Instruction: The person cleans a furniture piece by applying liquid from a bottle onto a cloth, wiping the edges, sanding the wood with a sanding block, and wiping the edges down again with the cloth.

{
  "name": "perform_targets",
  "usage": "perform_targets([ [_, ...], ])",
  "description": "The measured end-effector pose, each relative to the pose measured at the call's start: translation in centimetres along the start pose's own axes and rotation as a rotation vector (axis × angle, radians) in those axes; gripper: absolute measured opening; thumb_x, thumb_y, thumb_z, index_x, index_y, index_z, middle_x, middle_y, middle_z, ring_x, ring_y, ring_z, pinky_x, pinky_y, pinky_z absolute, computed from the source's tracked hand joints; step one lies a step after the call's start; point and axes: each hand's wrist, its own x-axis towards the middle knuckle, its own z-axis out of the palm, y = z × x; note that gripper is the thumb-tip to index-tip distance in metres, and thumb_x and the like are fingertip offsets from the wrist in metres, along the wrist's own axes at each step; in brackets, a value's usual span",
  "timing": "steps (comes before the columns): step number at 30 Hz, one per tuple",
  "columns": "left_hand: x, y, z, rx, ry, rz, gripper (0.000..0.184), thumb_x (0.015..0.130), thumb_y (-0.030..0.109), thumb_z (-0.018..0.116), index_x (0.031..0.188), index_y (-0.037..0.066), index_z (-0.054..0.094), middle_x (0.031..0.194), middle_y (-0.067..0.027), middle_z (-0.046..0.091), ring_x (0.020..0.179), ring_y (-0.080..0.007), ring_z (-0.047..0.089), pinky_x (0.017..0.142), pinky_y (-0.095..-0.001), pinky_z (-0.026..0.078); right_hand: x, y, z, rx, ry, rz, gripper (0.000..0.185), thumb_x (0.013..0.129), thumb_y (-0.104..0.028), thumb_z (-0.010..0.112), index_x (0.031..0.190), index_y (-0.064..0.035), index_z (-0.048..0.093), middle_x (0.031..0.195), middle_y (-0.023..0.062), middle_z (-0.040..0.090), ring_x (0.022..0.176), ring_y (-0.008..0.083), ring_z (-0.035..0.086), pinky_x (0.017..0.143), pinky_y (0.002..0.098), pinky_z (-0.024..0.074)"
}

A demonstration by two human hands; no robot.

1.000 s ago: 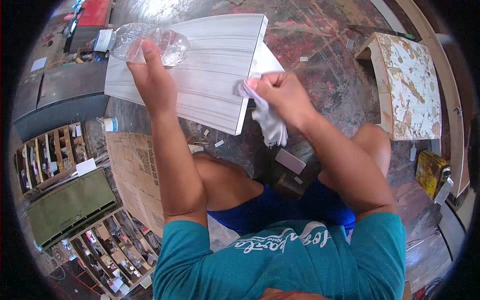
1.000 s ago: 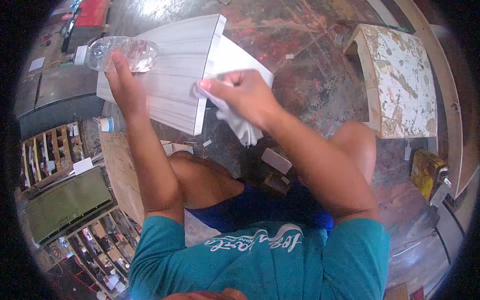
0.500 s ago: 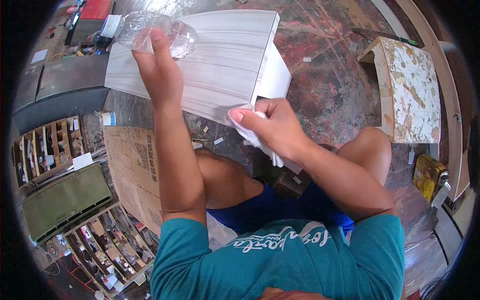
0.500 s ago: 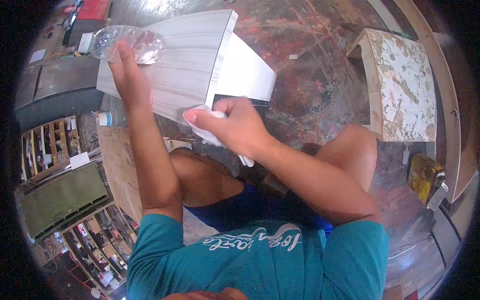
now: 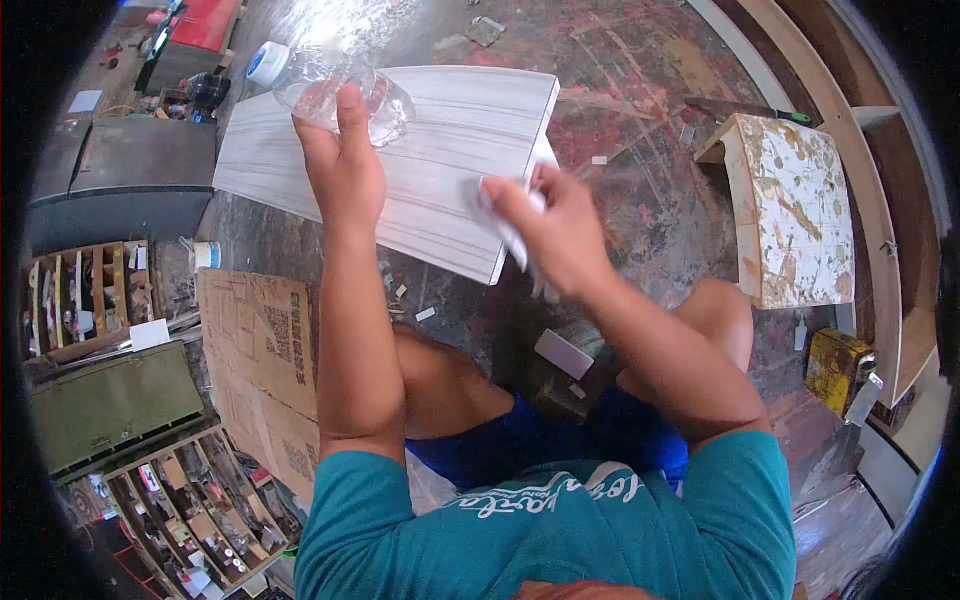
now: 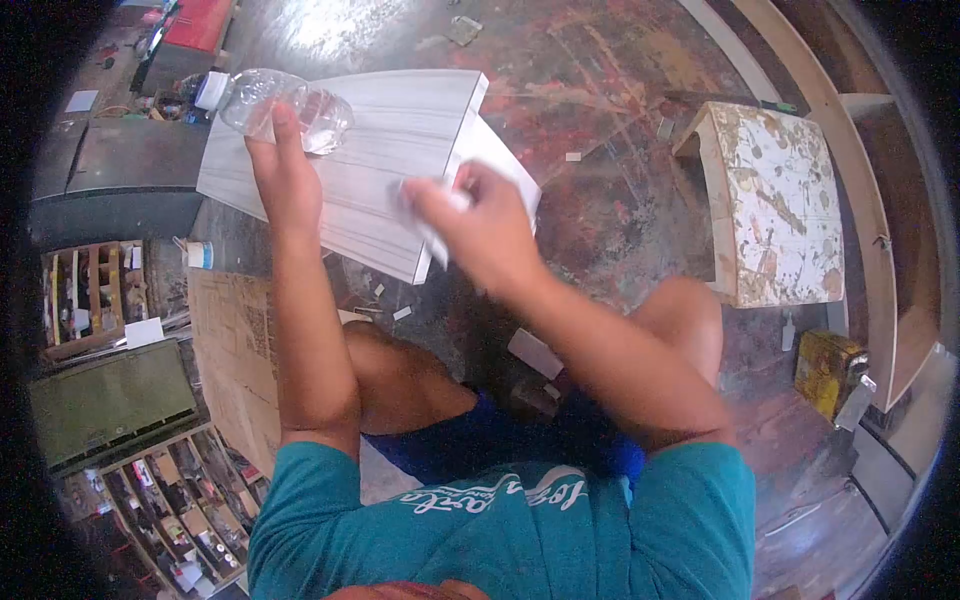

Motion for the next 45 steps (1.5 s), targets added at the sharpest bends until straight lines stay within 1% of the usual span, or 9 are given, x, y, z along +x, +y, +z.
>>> perform_targets([
  [2,0.0,-0.4,0.1,-0.019,0.009,0.022,0.06,0.108,0.038,0.057,0.149,-0.002,0.037,0.144,-0.0171,0.053,0.13,-0.0241,0.053,0.113,-0.0371,0.04,-1.8,0.7,0.2,0.217,-0.145,0.161,0.041,0.09,-0.042,0.081,0.077,-0.006,0.067,0.071,0.0018,0.065,0.064,0.006,0.055,0.058,0.0256,0.0446],
  [6,-0.1,-0.3,0.1,-0.083,-0.018,0.024,0.058,0.108,0.036,0.057,0.148,-0.003,0.037,0.142,-0.0172,0.054,0.129,-0.0235,0.054,0.11,-0.0362,0.042,0.6,1.4,-1.8,0.107,-0.252,0.167,0.038,0.096,-0.036,0.076,0.073,-0.0061,0.069,0.065,-0.0017,0.062,0.061,0.0063,0.055,0.054,0.0258,0.0422],
  [12,0.2,-0.7,0.2,-0.095,-0.005,0.042,0.057,0.109,0.035,0.057,0.147,-0.002,0.037,0.141,-0.017,0.053,0.128,-0.0228,0.053,0.11,-0.0369,0.043,4.9,-0.1,-2.5,0.23,-0.117,0.27,0.04,0.108,-0.039,0.056,0.084,-0.0078,0.067,0.071,0.0013,0.064,0.057,0.0104,0.058,0.054,0.0296,0.0498],
  [15,0.2,-1.0,0.3,-0.168,-0.003,0.031,0.057,0.108,0.036,0.058,0.146,-0.002,0.039,0.141,-0.0171,0.053,0.127,-0.0222,0.053,0.11,-0.0364,0.043,1.8,3.8,-1.6,0.074,-0.25,0.201,0.037,0.107,-0.038,0.06,0.093,-0.0059,0.073,0.075,0.0008,0.067,0.056,0.0082,0.056,0.053,0.0279,0.0477],
  [18,0.2,-1.4,0.0,-0.161,-0.022,-0.008,0.056,0.108,0.035,0.059,0.145,-0.002,0.039,0.141,-0.0173,0.053,0.128,-0.0234,0.053,0.11,-0.037,0.043,-1.9,2.3,-1.7,0.276,-0.402,0.265,0.028,0.104,-0.027,0.064,0.091,-0.0043,0.075,0.077,-0.0008,0.068,0.064,0.0056,0.056,0.057,0.0236,0.0453],
  [21,0.3,-2.0,-0.2,-0.058,-0.012,0.088,0.056,0.108,0.035,0.059,0.145,-0.002,0.04,0.14,-0.0176,0.054,0.127,-0.0258,0.054,0.108,-0.0384,0.043,0.7,4.7,-2.7,0.219,-0.408,0.024,0.029,0.105,-0.027,0.063,0.091,-0.0037,0.075,0.08,-0.001,0.069,0.067,0.0056,0.057,0.062,0.0233,0.0462],
  [29,-0.3,-1.0,-0.2,0.021,0.006,0.05,0.057,0.106,0.037,0.062,0.144,-0.001,0.042,0.134,-0.0216,0.06,0.124,-0.0304,0.06,0.106,-0.0415,0.045,9.1,1.3,-3.4,0.424,0.008,0.102,0.038,0.107,-0.039,0.058,0.108,-0.0042,0.073,0.095,0.0027,0.073,0.08,0.0109,0.066,0.074,0.0301,0.0535],
  [40,-0.2,-1.3,-0.4,0.015,-0.015,0.074,0.058,0.105,0.04,0.062,0.143,0.0,0.043,0.129,-0.0237,0.062,0.119,-0.0353,0.063,0.102,-0.0441,0.048,7.4,-4.3,-3.0,0.432,-0.005,0.243,0.056,0.102,-0.055,0.06,0.119,-0.0027,0.07,0.11,0.0109,0.074,0.095,0.022,0.071,0.083,0.0413,0.0581],
  [45,-0.1,-1.8,-0.2,-0.024,0.025,0.166,0.059,0.105,0.037,0.062,0.146,0.001,0.041,0.134,-0.0211,0.059,0.123,-0.0317,0.059,0.104,-0.0435,0.047,7.2,-2.0,-3.2,0.501,-0.104,0.248,0.056,0.101,-0.054,0.063,0.117,-0.0009,0.071,0.109,0.0112,0.075,0.091,0.0215,0.072,0.082,0.0384,0.0584],
])
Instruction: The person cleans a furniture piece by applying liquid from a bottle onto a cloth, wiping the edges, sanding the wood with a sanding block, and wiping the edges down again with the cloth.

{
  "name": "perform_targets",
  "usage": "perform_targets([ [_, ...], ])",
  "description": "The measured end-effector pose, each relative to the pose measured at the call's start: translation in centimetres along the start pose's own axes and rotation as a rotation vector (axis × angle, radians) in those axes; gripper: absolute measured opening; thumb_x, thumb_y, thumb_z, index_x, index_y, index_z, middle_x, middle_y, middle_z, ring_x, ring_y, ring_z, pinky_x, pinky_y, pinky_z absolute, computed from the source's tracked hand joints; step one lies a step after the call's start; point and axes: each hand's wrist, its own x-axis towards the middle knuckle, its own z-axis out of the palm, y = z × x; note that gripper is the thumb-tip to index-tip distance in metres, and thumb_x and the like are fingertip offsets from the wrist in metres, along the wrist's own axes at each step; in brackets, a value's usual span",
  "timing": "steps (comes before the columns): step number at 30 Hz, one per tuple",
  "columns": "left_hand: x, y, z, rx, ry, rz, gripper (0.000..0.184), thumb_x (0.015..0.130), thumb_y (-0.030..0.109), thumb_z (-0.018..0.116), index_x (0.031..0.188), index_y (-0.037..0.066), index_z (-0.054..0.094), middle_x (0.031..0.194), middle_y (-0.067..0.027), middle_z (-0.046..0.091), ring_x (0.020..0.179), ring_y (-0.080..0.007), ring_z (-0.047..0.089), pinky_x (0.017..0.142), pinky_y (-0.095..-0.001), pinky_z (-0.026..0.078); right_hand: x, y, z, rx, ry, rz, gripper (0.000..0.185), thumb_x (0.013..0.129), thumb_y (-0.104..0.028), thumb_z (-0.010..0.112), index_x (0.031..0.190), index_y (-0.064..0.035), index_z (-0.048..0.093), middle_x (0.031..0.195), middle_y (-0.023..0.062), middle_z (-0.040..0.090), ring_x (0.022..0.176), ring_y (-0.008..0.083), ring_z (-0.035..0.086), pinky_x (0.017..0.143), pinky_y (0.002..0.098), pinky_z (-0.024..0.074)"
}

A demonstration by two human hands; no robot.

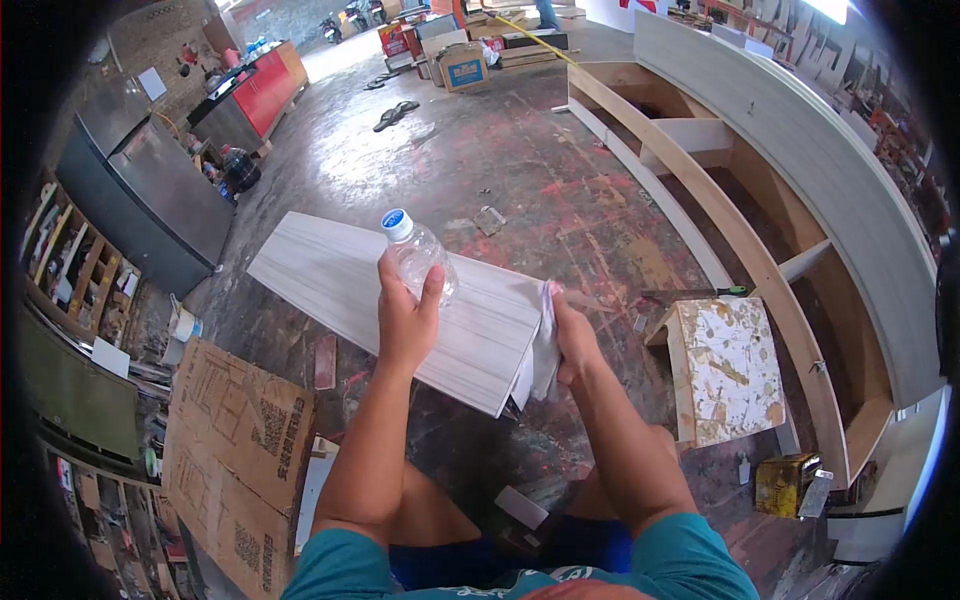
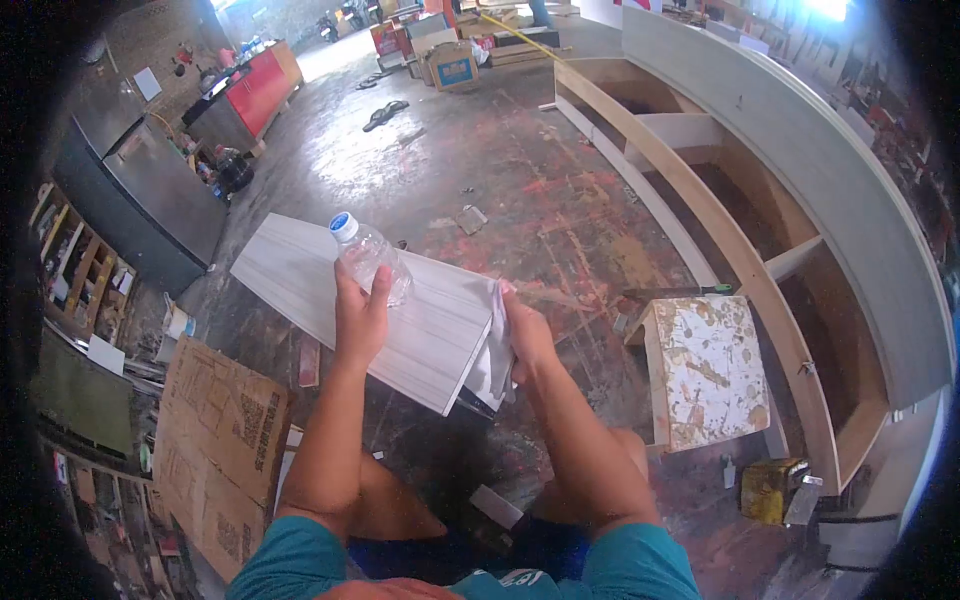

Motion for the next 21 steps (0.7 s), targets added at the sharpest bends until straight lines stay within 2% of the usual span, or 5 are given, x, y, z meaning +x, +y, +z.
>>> perform_targets([
  [6,0.4,5.0,-3.7,-0.142,0.333,0.11,0.047,0.108,0.03,0.053,0.147,0.005,0.045,0.138,-0.0137,0.053,0.116,-0.0223,0.051,0.098,-0.0385,0.046,-3.1,1.7,-1.5,-0.279,-0.035,-0.019,0.034,0.1,-0.039,0.07,0.099,-0.0057,0.073,0.086,0.0021,0.072,0.069,0.0109,0.063,0.063,0.0292,0.0507],
  [8,-1.0,8.5,-6.2,-0.392,0.32,0.199,0.06,0.103,0.051,0.052,0.142,0.007,0.052,0.145,-0.0095,0.052,0.126,-0.0211,0.051,0.1,-0.0388,0.041,-3.9,1.7,-0.8,-0.225,-0.041,0.008,0.031,0.101,-0.039,0.069,0.097,-0.008,0.073,0.084,-0.0008,0.07,0.067,0.0093,0.061,0.062,0.0285,0.049],
  [10,-2.9,13.8,-7.1,-0.603,0.21,0.473,0.037,0.101,0.041,0.057,0.124,0.011,0.06,0.125,-0.0098,0.055,0.096,-0.016,0.047,0.085,-0.0323,0.041,-3.3,2.3,-1.8,-0.257,-0.096,0.027,0.035,0.105,-0.042,0.062,0.106,-0.0084,0.073,0.09,-0.0002,0.072,0.071,0.0113,0.064,0.066,0.03,0.0522],
  [17,-6.6,20.7,-10.1,-0.995,-0.45,0.569,0.031,0.094,0.048,0.074,0.123,0.052,0.066,0.117,0.0058,0.044,0.097,-0.0235,0.036,0.076,-0.0473,0.027,-5.6,1.2,0.3,-0.285,-0.026,0.007,0.036,0.103,-0.041,0.065,0.101,-0.0064,0.074,0.084,0.0003,0.071,0.069,0.0104,0.062,0.065,0.0289,0.0507],
  [21,-6.8,21.5,-10.2,-1.07,-0.49,0.499,0.027,0.095,0.043,0.073,0.12,0.051,0.068,0.116,0.0067,0.044,0.099,-0.0224,0.036,0.077,-0.0463,0.028,-5.5,1.5,-0.2,-0.277,-0.069,0.021,0.036,0.103,-0.04,0.065,0.103,-0.0059,0.074,0.087,0.001,0.072,0.071,0.0103,0.063,0.067,0.0286,0.0517],
])
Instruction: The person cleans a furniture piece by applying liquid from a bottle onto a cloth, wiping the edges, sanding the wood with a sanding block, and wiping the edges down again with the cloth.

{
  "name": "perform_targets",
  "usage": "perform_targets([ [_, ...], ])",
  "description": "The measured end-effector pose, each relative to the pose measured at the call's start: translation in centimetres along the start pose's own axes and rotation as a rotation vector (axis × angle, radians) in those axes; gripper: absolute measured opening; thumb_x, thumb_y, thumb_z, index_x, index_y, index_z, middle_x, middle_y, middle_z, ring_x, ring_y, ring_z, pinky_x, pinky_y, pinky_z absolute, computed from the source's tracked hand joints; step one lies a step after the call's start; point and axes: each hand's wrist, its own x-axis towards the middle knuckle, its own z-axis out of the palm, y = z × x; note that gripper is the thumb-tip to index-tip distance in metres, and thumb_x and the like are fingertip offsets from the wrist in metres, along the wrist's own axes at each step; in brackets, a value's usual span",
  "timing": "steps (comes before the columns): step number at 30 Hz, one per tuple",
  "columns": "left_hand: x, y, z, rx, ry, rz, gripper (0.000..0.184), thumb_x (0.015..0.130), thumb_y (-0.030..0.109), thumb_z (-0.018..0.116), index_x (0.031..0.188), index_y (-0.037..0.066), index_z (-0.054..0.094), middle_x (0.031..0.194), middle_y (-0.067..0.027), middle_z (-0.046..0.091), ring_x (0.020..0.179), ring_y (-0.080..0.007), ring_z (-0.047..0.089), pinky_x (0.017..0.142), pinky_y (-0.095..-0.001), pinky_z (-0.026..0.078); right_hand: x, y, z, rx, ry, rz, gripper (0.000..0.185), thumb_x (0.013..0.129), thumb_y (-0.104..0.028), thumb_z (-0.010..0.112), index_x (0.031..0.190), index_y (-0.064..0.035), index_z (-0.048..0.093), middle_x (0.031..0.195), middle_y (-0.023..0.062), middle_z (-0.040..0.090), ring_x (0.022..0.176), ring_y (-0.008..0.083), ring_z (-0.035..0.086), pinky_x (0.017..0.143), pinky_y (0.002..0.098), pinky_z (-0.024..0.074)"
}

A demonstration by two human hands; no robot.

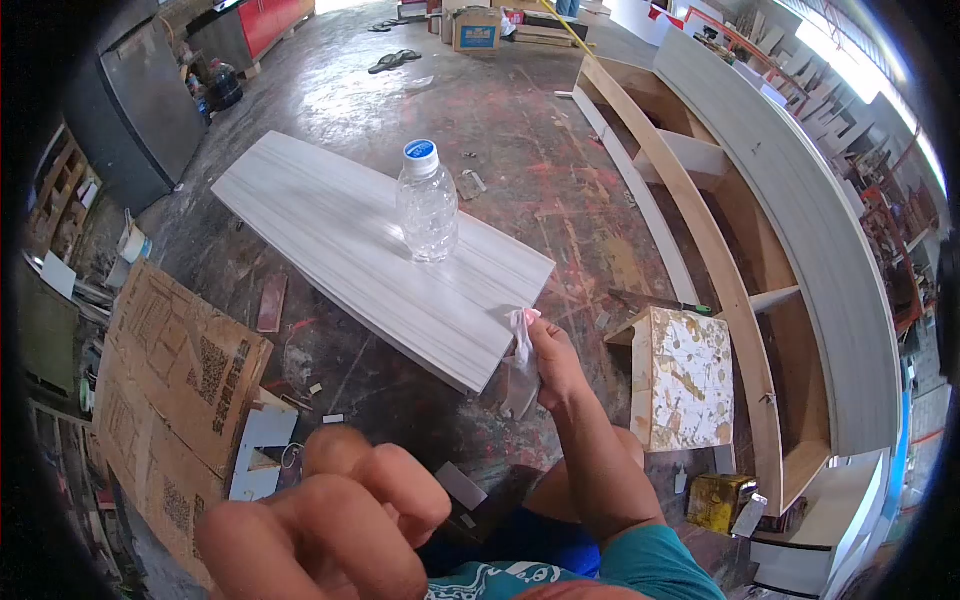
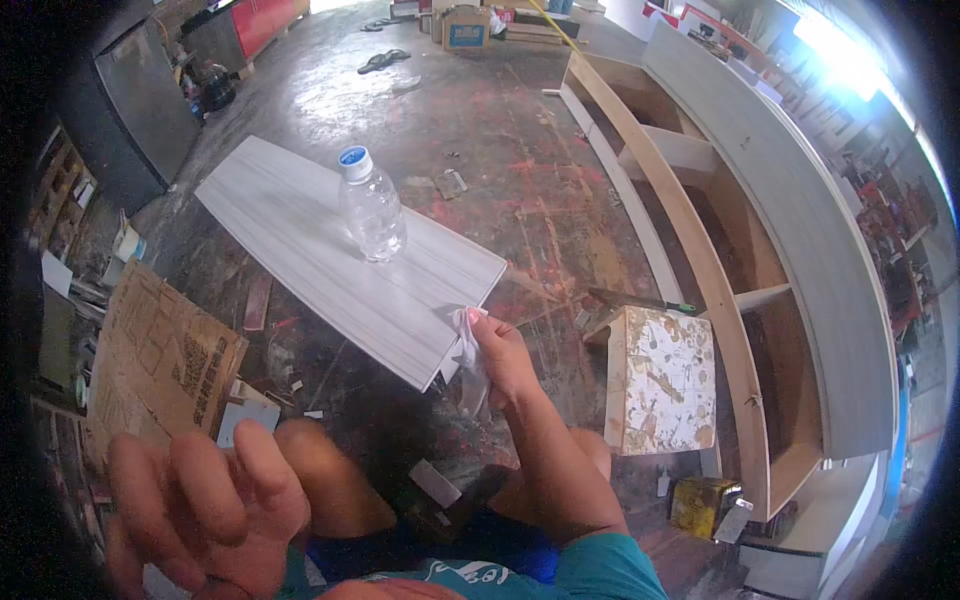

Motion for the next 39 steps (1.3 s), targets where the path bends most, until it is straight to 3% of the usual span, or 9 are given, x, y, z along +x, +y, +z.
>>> perform_targets([
  [8,-0.2,-0.3,0.5,-0.085,0.046,0.054,0.028,0.09,0.038,0.079,0.115,0.047,0.07,0.119,0.0073,0.045,0.098,-0.0241,0.038,0.075,-0.0453,0.025,0.0,0.2,-0.2,0.011,0.001,-0.003,0.033,0.103,-0.039,0.066,0.104,-0.0068,0.073,0.086,-0.0001,0.071,0.07,0.0099,0.062,0.067,0.0286,0.0522],
  [11,-0.4,0.1,1.5,-0.084,0.155,0.003,0.028,0.092,0.035,0.078,0.117,0.046,0.071,0.12,0.0068,0.046,0.097,-0.024,0.038,0.075,-0.045,0.025,0.1,0.3,-0.3,0.002,-0.003,-0.001,0.033,0.103,-0.039,0.066,0.105,-0.0069,0.073,0.087,-0.0001,0.071,0.071,0.01,0.063,0.067,0.0286,0.0523],
  [17,-0.6,0.5,1.1,-0.139,0.103,-0.036,0.023,0.094,0.033,0.076,0.113,0.044,0.074,0.115,0.0075,0.047,0.094,-0.0244,0.039,0.076,-0.0433,0.024,0.2,0.3,-0.1,0.04,0.013,-0.005,0.033,0.103,-0.039,0.066,0.106,-0.0068,0.073,0.09,-0.0005,0.071,0.074,0.01,0.063,0.068,0.0296,0.052],
  [20,-0.5,-0.1,2.4,-0.127,0.235,0.009,0.021,0.095,0.032,0.074,0.113,0.043,0.074,0.113,0.0083,0.048,0.093,-0.0243,0.039,0.076,-0.0435,0.024,0.4,0.6,-0.4,0.043,-0.005,-0.006,0.033,0.103,-0.039,0.066,0.106,-0.0068,0.073,0.091,-0.0002,0.071,0.074,0.01,0.063,0.069,0.0296,0.0519],
  [29,-0.4,0.2,1.1,-0.183,0.103,-0.003,0.02,0.095,0.031,0.075,0.111,0.044,0.074,0.113,0.0082,0.047,0.09,-0.0232,0.038,0.075,-0.0423,0.02,0.7,0.5,-0.2,0.041,0.001,-0.021,0.033,0.105,-0.038,0.063,0.104,-0.0061,0.073,0.086,-0.0003,0.07,0.072,0.0095,0.062,0.067,0.0288,0.0511],
  [32,-0.6,1.1,2.1,-0.081,0.254,-0.074,0.018,0.099,0.03,0.071,0.116,0.034,0.076,0.116,0.003,0.059,0.092,-0.0289,0.05,0.075,-0.0494,0.031,1.9,0.0,-1.2,0.0,-0.004,-0.013,0.032,0.104,-0.037,0.064,0.103,-0.0062,0.073,0.086,-0.0004,0.07,0.072,0.0091,0.061,0.067,0.0287,0.0507],
  [33,-0.7,0.4,2.0,-0.067,0.249,0.07,0.019,0.094,0.034,0.075,0.113,0.031,0.073,0.113,0.0026,0.055,0.093,-0.0272,0.05,0.076,-0.0472,0.032,1.7,-0.4,-1.5,-0.031,-0.043,0.011,0.031,0.103,-0.036,0.066,0.103,-0.006,0.073,0.086,-0.0003,0.07,0.072,0.0093,0.062,0.067,0.0285,0.0505],
  [36,-1.7,-3.3,-0.2,0.141,0.33,0.314,0.044,0.083,0.045,0.084,0.114,0.022,0.062,0.116,-0.002,0.046,0.098,-0.0225,0.048,0.081,-0.0421,0.038,1.3,-1.0,-1.9,-0.131,-0.153,0.049,0.029,0.1,-0.034,0.071,0.101,-0.0057,0.073,0.086,0.0,0.07,0.072,0.0098,0.062,0.067,0.0281,0.0501],
  [39,-3.7,-5.5,-6.1,0.643,0.567,0.147,0.08,0.079,0.059,0.083,0.136,0.014,0.049,0.139,-0.0118,0.045,0.11,-0.0207,0.049,0.087,-0.041,0.044,1.1,0.2,-2.3,-0.206,-0.193,0.005,0.027,0.098,-0.033,0.074,0.098,-0.006,0.072,0.086,0.0001,0.07,0.071,0.0098,0.062,0.066,0.0275,0.0503],
])
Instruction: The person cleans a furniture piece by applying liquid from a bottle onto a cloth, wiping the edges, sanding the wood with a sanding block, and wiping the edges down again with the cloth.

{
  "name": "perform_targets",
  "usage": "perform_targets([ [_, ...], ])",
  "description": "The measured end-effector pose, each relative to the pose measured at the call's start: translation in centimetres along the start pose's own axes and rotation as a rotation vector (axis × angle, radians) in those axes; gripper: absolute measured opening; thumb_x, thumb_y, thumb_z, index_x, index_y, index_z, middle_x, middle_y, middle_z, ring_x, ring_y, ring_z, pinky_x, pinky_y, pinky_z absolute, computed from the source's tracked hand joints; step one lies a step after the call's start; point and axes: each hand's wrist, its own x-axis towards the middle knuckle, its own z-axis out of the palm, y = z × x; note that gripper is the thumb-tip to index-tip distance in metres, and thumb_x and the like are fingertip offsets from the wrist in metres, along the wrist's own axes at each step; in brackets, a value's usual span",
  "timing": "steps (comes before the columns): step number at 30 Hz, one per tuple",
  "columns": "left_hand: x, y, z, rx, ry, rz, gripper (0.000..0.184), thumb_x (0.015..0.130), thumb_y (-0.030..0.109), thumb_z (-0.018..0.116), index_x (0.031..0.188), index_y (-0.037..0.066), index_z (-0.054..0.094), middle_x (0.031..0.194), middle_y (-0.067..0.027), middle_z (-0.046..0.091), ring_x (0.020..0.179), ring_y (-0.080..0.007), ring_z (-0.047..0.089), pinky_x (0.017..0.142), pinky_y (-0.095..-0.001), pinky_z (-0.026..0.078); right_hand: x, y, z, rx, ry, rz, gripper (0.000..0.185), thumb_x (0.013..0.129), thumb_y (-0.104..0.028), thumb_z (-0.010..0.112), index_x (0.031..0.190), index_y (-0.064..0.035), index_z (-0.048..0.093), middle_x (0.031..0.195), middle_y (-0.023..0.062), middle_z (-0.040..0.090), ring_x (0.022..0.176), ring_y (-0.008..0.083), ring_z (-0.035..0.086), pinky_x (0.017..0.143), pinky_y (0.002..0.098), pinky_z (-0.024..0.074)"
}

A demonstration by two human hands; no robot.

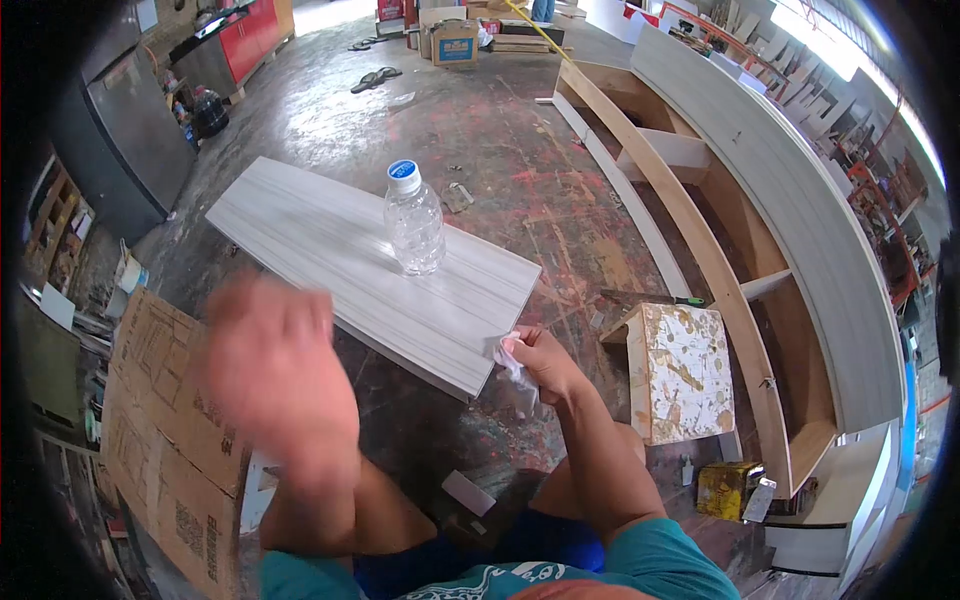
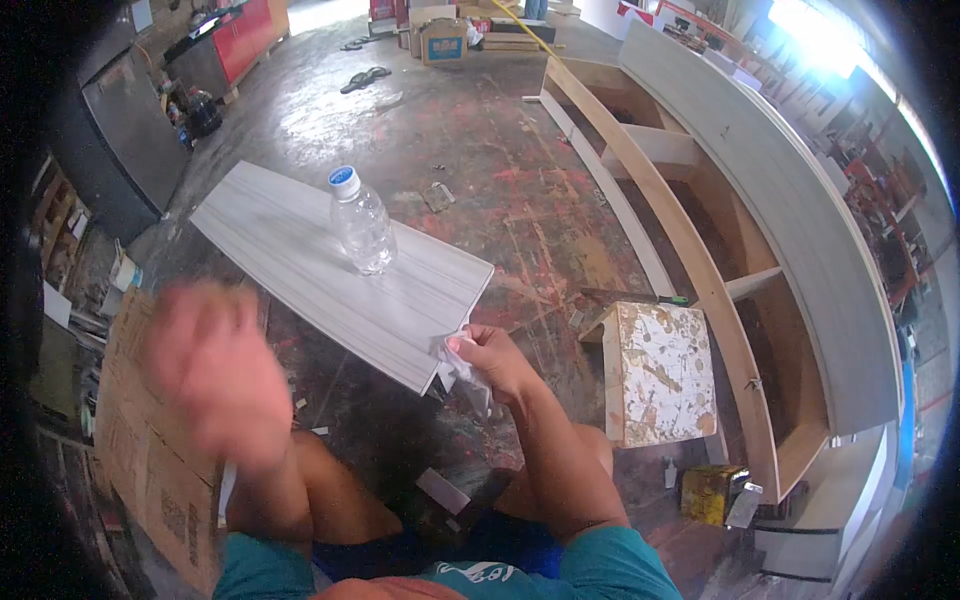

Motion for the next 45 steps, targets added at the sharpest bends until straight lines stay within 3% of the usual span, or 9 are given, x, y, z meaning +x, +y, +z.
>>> perform_targets([
  [4,0.6,-8.3,-1.2,0.41,-0.118,-0.249,0.122,0.067,0.061,0.092,0.155,0.008,0.025,0.154,-0.0182,0.037,0.134,-0.0323,0.045,0.103,-0.0469,0.043,1.7,0.3,-0.6,0.04,0.103,-0.088,0.032,0.101,-0.038,0.069,0.099,-0.0065,0.073,0.084,-0.0014,0.069,0.069,0.0085,0.06,0.063,0.0266,0.0487],
  [7,-0.8,-11.6,-1.0,0.55,-0.226,-0.324,0.128,0.067,0.056,0.094,0.156,0.009,0.016,0.151,-0.0213,0.043,0.138,-0.0348,0.045,0.109,-0.0498,0.04,2.8,-1.3,0.0,0.095,0.247,-0.091,0.041,0.106,-0.045,0.058,0.105,-0.007,0.072,0.085,0.0002,0.071,0.072,0.0111,0.064,0.066,0.0272,0.0524],
  [14,-2.0,-14.3,0.0,0.384,-0.245,-0.548,0.096,0.088,0.029,0.085,0.155,0.006,0.02,0.14,-0.0244,0.058,0.126,-0.0327,0.062,0.108,-0.0428,0.047,1.2,1.7,2.7,0.38,0.151,0.059,0.052,0.109,-0.05,0.049,0.121,-0.0035,0.07,0.107,0.0081,0.074,0.089,0.0193,0.07,0.081,0.0358,0.0557],
  [20,-1.9,-14.0,0.0,0.52,-0.302,-0.551,0.066,0.093,0.026,0.079,0.143,0.0,0.044,0.128,-0.0195,0.068,0.12,-0.0298,0.067,0.102,-0.0421,0.05,-0.1,5.0,2.0,0.2,-0.088,0.119,0.048,0.107,-0.051,0.054,0.11,-0.0065,0.07,0.094,0.0014,0.071,0.077,0.0122,0.064,0.071,0.0302,0.0543],
  [22,-1.9,-13.7,0.1,0.569,-0.32,-0.56,0.064,0.094,0.026,0.078,0.142,0.0,0.046,0.127,-0.0199,0.068,0.119,-0.0306,0.067,0.101,-0.0422,0.05,-0.4,5.4,1.8,0.143,-0.141,0.153,0.045,0.105,-0.05,0.058,0.105,-0.0069,0.07,0.09,0.0003,0.07,0.075,0.0102,0.063,0.068,0.0285,0.0535],
  [26,-2.2,-13.9,0.2,0.581,-0.325,-0.509,0.062,0.095,0.027,0.077,0.141,0.0,0.046,0.124,-0.0207,0.069,0.117,-0.0332,0.068,0.1,-0.0429,0.05,0.7,4.2,1.4,0.119,-0.008,-0.149,0.032,0.096,-0.041,0.075,0.095,-0.0096,0.071,0.076,-0.002,0.067,0.061,0.0079,0.058,0.056,0.0262,0.0479],
  [34,-2.1,-13.2,0.1,0.645,-0.368,-0.492,0.062,0.096,0.031,0.075,0.142,0.0,0.045,0.125,-0.0218,0.069,0.118,-0.0365,0.067,0.099,-0.0452,0.05,4.1,-1.1,0.5,0.279,0.305,-0.099,0.034,0.104,-0.038,0.062,0.101,-0.0056,0.073,0.09,0.0046,0.074,0.074,0.0135,0.069,0.067,0.0327,0.0568],
  [41,-1.8,-12.8,0.3,0.692,-0.387,-0.49,0.063,0.096,0.033,0.074,0.143,0.002,0.044,0.127,-0.024,0.066,0.118,-0.0407,0.066,0.098,-0.0473,0.05,2.6,-0.1,1.3,0.431,0.191,0.017,0.048,0.106,-0.047,0.058,0.121,-0.003,0.069,0.111,0.0114,0.074,0.092,0.0205,0.071,0.083,0.037,0.0575],
  [45,-1.9,-12.8,0.6,0.706,-0.373,-0.482,0.064,0.096,0.034,0.074,0.143,0.001,0.044,0.127,-0.0243,0.066,0.117,-0.0416,0.066,0.098,-0.0479,0.05,2.8,3.0,0.4,0.299,0.092,0.031,0.054,0.103,-0.058,0.056,0.125,-0.0092,0.066,0.105,0.0042,0.072,0.083,0.0154,0.067,0.074,0.0343,0.0564],
])
